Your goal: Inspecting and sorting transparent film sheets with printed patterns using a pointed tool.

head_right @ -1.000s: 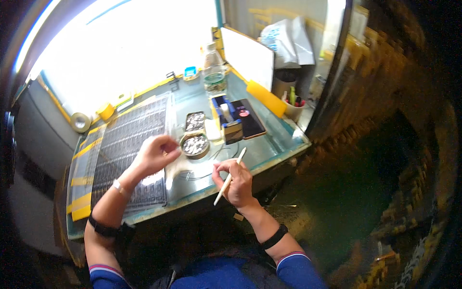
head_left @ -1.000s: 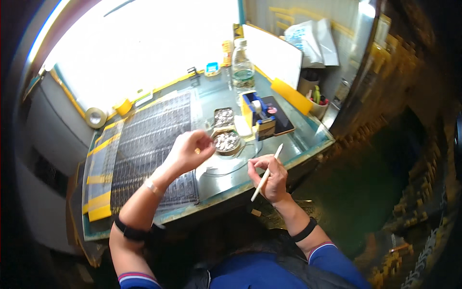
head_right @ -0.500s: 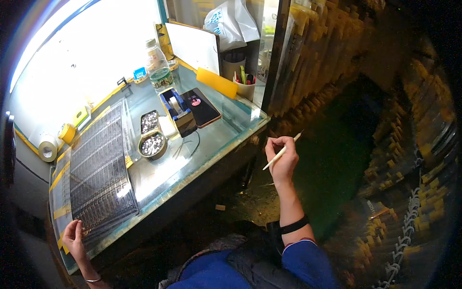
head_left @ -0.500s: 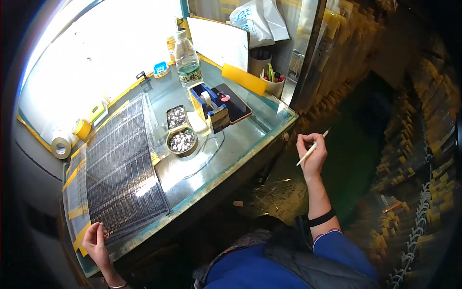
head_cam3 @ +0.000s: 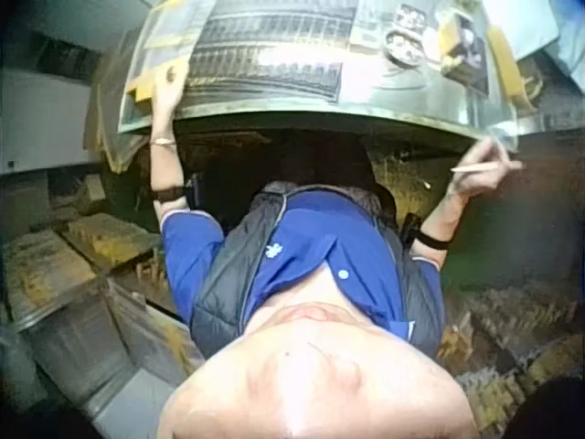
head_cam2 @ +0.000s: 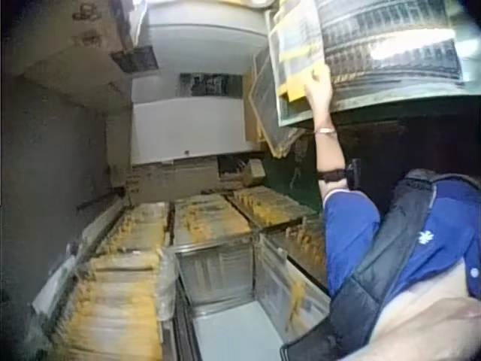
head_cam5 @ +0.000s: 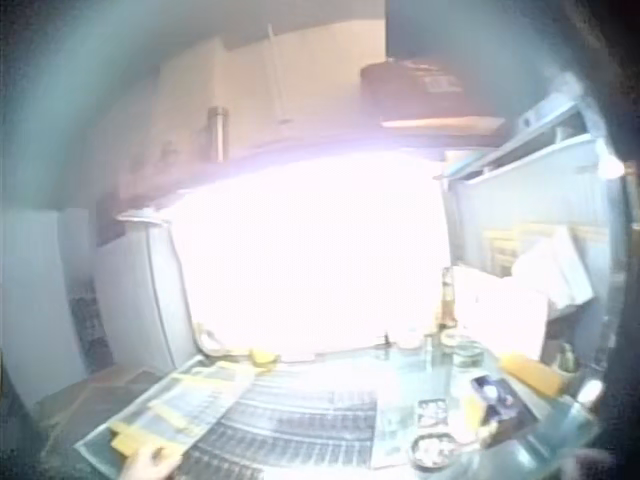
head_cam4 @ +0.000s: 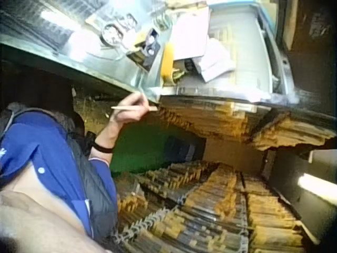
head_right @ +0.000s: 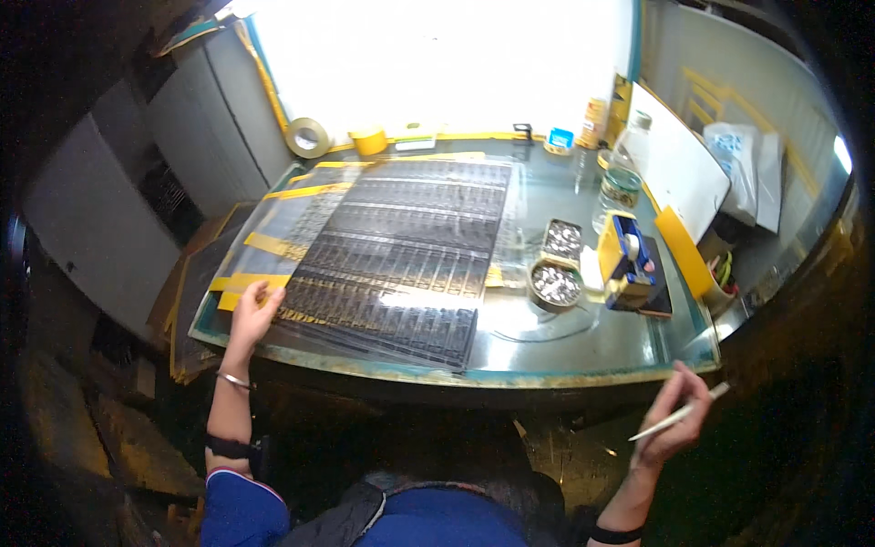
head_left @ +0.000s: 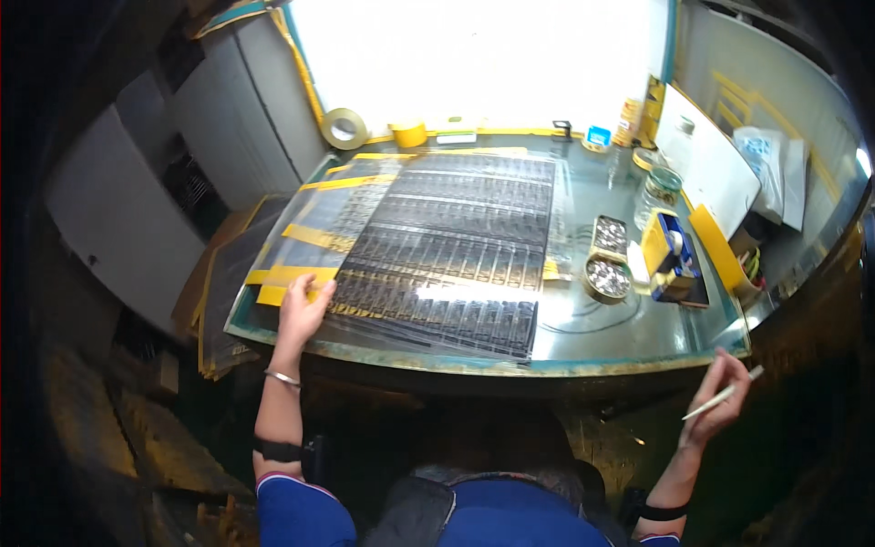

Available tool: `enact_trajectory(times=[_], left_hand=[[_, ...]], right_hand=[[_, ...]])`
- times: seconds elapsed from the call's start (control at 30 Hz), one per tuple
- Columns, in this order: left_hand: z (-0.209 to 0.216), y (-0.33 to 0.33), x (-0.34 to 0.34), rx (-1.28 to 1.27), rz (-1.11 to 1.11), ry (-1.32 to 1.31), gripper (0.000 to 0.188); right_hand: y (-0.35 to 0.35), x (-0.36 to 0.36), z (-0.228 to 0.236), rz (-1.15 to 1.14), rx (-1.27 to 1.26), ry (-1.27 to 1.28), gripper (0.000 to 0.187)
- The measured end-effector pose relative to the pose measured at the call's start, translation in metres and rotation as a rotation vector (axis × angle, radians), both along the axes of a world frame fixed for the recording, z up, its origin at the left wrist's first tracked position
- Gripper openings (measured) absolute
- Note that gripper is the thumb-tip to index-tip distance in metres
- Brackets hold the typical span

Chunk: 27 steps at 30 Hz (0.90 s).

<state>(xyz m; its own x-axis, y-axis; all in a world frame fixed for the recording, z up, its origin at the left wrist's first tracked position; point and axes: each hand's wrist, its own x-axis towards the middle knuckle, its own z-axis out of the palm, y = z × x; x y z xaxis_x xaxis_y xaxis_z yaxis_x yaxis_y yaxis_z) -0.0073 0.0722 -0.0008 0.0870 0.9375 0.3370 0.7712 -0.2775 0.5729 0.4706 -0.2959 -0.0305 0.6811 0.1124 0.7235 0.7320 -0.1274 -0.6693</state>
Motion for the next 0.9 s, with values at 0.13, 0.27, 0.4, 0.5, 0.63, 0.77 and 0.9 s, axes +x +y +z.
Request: enact_trajectory(times=[0.13, 0.27, 0.4, 0.5, 0.63, 0.77, 0.9], left_hand=[[0.016, -0.007, 0.006, -0.069, 0.065, 0.100, 0.071], [0.033, -0.015, 0.024, -0.179, 0.013, 0.312, 0.083], [0.028, -0.007, 0.011, -0.219, -0.015, 0.346, 0.077], [0.025, -0.001, -0.005, -0.444, -0.078, -0.148, 0.046], [0.041, -0.016, 0.009, -0.656, -0.185, -0.477, 0.027], [0.029, -0.025, 0.006, -0.571, -0.344, -0.527, 0.019], [0.030, -0.055, 0.016, -0.399, -0.405, -0.722, 0.024]], right_hand=[[0.094, -0.065, 0.047, 0.618, -0.193, -0.348, 0.021], [0.157, -0.088, 0.038, 0.913, -0.500, -0.345, 0.037], [0.163, -0.087, 0.022, 0.941, -0.576, -0.338, 0.033], [0.160, -0.085, 0.023, 0.959, -0.537, -0.268, 0.032], [0.162, -0.082, 0.016, 0.977, -0.497, -0.266, 0.033], [0.161, -0.082, 0.015, 0.981, -0.484, -0.265, 0.034], [0.160, -0.082, 0.019, 0.994, -0.461, -0.232, 0.033]])
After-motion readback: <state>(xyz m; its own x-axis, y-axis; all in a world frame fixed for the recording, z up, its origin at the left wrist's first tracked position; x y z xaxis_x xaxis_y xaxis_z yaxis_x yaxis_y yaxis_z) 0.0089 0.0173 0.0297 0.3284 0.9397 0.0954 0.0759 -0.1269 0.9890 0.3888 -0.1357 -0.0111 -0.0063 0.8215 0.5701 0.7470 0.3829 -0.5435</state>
